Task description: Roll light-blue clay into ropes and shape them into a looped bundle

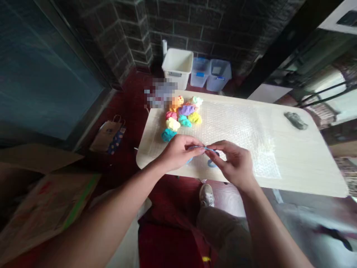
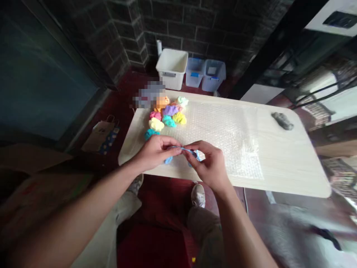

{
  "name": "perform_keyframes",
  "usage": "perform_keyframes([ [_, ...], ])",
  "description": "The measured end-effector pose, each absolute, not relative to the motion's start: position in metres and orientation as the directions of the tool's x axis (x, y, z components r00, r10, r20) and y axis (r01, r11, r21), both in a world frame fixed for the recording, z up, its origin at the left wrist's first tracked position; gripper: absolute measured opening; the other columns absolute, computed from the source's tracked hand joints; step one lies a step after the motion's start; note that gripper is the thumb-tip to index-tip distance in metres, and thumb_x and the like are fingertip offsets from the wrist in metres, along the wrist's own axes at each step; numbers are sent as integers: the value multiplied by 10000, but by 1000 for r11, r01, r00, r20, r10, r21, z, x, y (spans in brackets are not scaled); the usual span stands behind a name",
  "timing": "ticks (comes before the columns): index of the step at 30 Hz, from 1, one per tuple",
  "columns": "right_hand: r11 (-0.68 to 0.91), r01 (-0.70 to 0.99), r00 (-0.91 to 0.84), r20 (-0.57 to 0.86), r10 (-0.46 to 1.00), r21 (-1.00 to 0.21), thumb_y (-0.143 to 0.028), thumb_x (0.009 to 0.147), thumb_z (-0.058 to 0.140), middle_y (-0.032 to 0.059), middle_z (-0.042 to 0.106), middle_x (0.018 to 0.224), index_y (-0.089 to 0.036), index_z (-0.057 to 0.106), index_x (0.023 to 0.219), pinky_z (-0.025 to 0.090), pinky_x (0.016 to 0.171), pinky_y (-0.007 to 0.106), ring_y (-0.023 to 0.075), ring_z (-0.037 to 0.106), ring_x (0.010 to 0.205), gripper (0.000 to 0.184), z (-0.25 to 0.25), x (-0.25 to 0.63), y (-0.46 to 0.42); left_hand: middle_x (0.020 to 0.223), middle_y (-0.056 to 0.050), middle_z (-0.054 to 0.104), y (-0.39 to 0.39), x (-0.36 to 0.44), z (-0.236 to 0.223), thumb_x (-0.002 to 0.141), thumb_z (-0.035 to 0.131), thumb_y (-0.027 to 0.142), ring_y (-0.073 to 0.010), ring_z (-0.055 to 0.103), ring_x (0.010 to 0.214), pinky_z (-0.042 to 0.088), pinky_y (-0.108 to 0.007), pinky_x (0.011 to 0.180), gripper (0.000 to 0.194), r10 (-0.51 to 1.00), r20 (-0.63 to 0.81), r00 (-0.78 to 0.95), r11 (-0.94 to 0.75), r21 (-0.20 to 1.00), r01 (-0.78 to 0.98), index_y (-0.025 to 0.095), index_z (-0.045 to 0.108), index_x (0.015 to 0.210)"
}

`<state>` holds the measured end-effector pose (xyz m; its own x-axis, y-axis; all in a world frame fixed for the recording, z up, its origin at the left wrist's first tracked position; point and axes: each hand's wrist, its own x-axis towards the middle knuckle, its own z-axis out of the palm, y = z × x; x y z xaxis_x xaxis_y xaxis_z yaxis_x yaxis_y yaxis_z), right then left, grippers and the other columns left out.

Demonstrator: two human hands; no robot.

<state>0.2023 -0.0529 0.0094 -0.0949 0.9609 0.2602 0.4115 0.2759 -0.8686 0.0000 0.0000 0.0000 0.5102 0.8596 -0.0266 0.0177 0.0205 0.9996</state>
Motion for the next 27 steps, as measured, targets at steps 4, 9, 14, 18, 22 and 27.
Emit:
perform_keyframes([
  [4,328,387,-126,303,945,-862,-199,933,790,54,806,953,-240,825,997,564,767,356,205,746,862,83,13,202,-52,883,-86,796,2,-1,0,867,776,311,-159,687,775,493,-258,681,220,854,-20,519,9,1000,24,109,817,943],
  [9,365,402,-162,327,931,-840,-203,943,778,55,797,952,-258,837,1016,570,772,367,214,743,863,108,17,201,-52,863,-81,786,2,-2,-3,890,759,328,-155,682,777,486,-259,692,217,855,0,518,-21,999,35,118,801,925],
  [14,405,479,-170,370,913,-779,-235,921,814,55,810,942,-247,828,1020,582,766,357,217,755,849,100,18,200,-51,831,-72,777,1,-2,-1,910,746,356,-149,673,754,483,-262,697,241,843,-27,537,-1,999,52,120,795,890],
  [18,394,523,-184,351,918,-756,-243,960,767,52,807,935,-244,817,980,580,754,342,207,752,840,54,19,201,-51,826,-72,764,1,-2,1,944,699,394,-147,673,761,506,-267,728,300,817,-73,572,88,996,0,113,768,863],
  [22,343,546,-138,323,936,-764,-256,956,742,60,780,907,-208,769,947,585,771,351,209,741,827,56,16,204,-51,988,-91,781,1,-1,-1,903,728,316,-165,702,879,518,-280,802,248,801,-93,592,122,992,-9,115,749,1047],
  [27,227,504,-91,210,973,-833,-326,948,752,87,796,956,-190,756,1024,608,679,327,240,774,866,155,9,206,-52,831,-46,733,1,-2,-4,935,670,318,-136,614,728,441,-259,669,220,809,-59,585,-21,991,130,119,759,966],
])
